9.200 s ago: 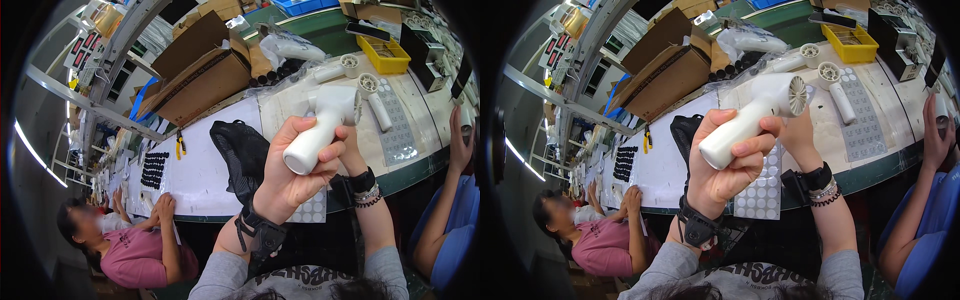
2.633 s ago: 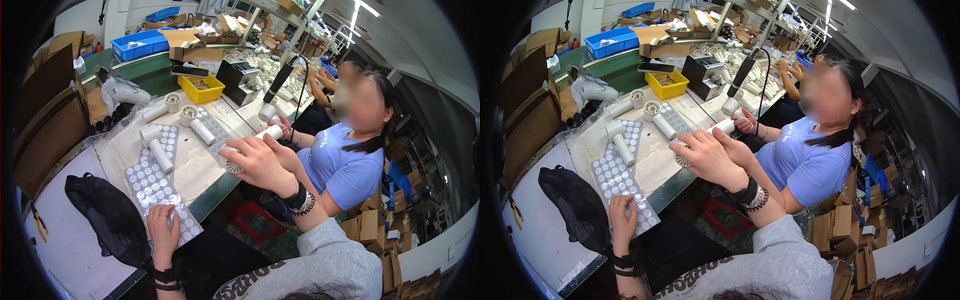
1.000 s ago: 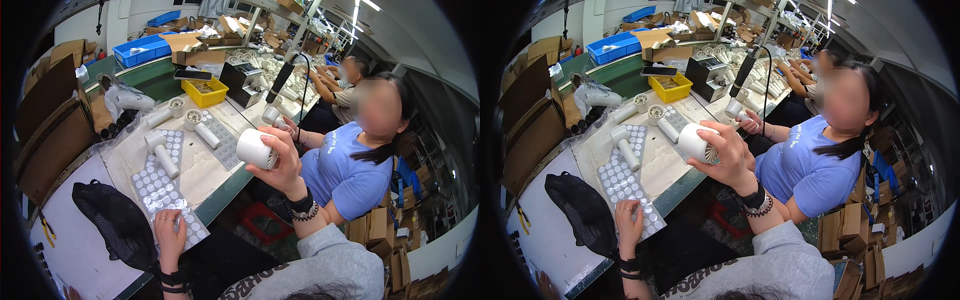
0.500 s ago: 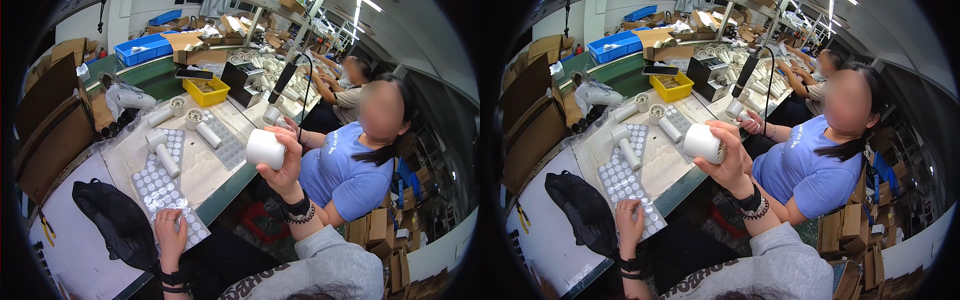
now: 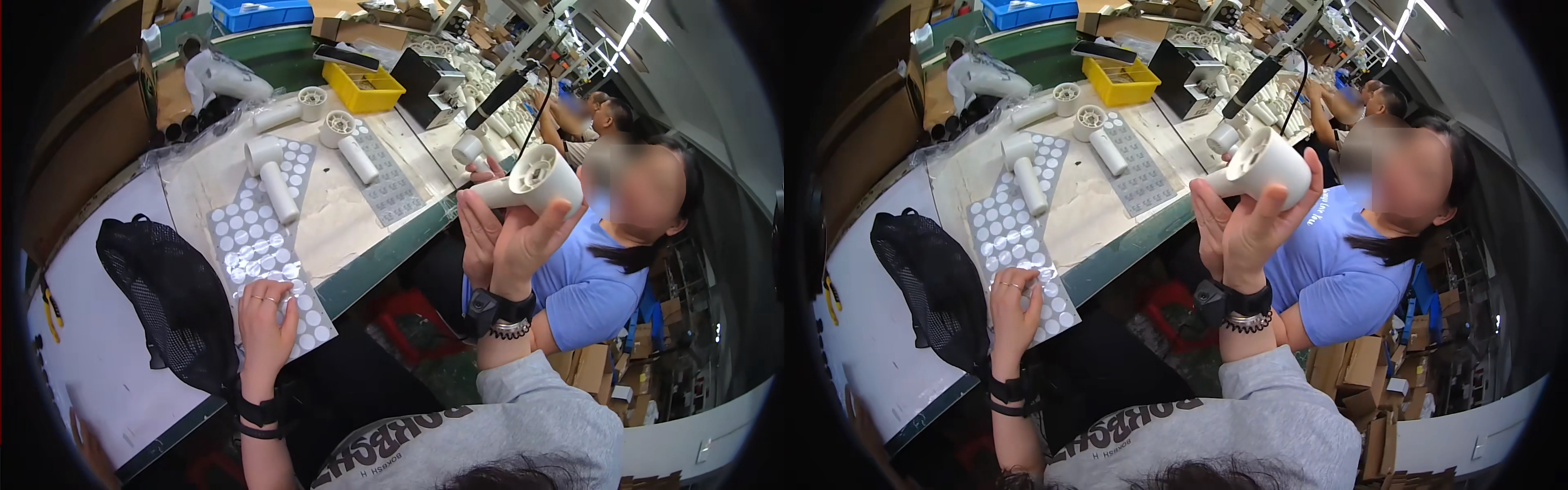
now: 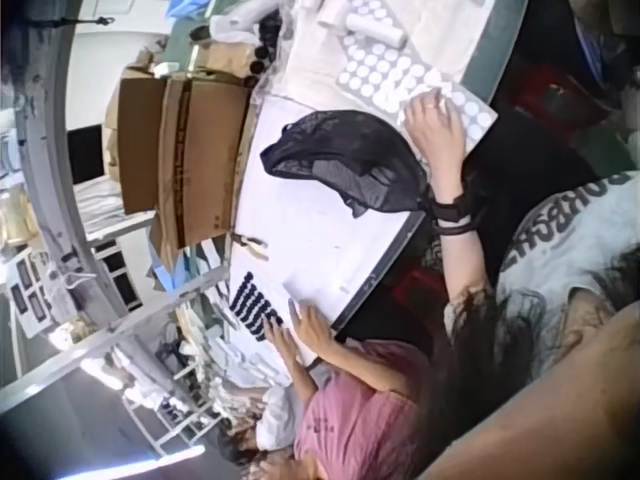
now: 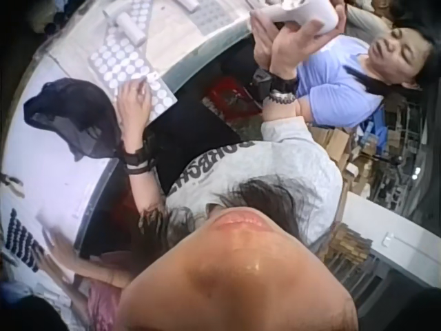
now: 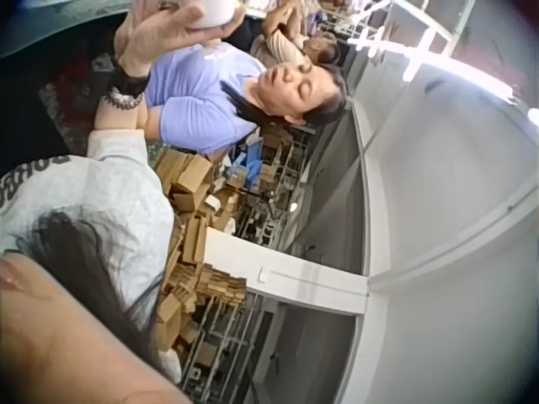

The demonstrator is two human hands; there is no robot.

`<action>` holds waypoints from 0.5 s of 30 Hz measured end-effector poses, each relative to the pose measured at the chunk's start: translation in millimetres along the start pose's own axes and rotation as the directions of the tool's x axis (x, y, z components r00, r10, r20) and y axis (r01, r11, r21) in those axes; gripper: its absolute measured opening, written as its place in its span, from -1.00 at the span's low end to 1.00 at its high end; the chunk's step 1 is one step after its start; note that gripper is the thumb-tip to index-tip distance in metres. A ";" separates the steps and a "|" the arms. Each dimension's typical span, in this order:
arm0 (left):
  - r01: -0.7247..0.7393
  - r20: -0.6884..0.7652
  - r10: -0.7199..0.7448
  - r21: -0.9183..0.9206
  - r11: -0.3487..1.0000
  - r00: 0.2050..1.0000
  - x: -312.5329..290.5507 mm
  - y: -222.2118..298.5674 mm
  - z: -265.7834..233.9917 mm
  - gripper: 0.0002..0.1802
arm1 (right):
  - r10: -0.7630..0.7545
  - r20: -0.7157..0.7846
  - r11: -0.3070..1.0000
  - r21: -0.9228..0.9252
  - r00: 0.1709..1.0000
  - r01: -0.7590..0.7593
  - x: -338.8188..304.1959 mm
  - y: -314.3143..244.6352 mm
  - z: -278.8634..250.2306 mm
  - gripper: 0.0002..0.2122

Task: Apply stickers and assemble plastic housing components for a handheld device.

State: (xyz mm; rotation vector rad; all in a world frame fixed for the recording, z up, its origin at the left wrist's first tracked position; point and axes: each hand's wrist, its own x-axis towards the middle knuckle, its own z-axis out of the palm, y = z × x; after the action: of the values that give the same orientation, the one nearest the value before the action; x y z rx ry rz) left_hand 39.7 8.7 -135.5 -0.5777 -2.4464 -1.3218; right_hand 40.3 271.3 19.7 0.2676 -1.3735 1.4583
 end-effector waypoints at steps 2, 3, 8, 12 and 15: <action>-0.015 -0.016 0.016 0.012 1.000 1.000 -0.5 1.2 -0.6 -0.83 | -0.006 -0.020 0.999 -0.033 1.000 0.005 0.1 -2.2 -0.7 -0.33; -0.044 -0.030 0.045 0.031 0.999 0.999 -0.3 1.8 -1.2 -0.84 | -0.020 -0.052 0.998 -0.060 0.998 0.017 0.2 -3.6 -1.6 -0.33; -0.030 -0.027 0.030 0.020 0.999 0.999 -2.3 1.1 -0.7 -0.84 | -0.081 -0.120 0.994 -0.077 0.989 0.072 4.5 -5.7 -10.4 -0.28; -0.018 -0.005 0.018 0.024 1.000 1.000 -2.7 0.8 -0.8 -0.82 | -0.013 -0.098 1.000 -0.022 0.995 0.011 2.9 -4.1 -21.0 -0.28; -0.018 -0.002 0.018 0.025 1.000 1.000 -2.7 1.0 0.0 -0.82 | -0.090 -0.097 0.993 -0.081 0.991 0.082 2.7 -2.0 -23.5 -0.28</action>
State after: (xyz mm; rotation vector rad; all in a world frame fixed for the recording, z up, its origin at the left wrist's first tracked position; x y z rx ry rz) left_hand 42.6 8.7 -136.0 -0.5901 -2.4463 -1.2827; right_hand 51.9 291.6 15.5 0.1992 -1.3174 1.3276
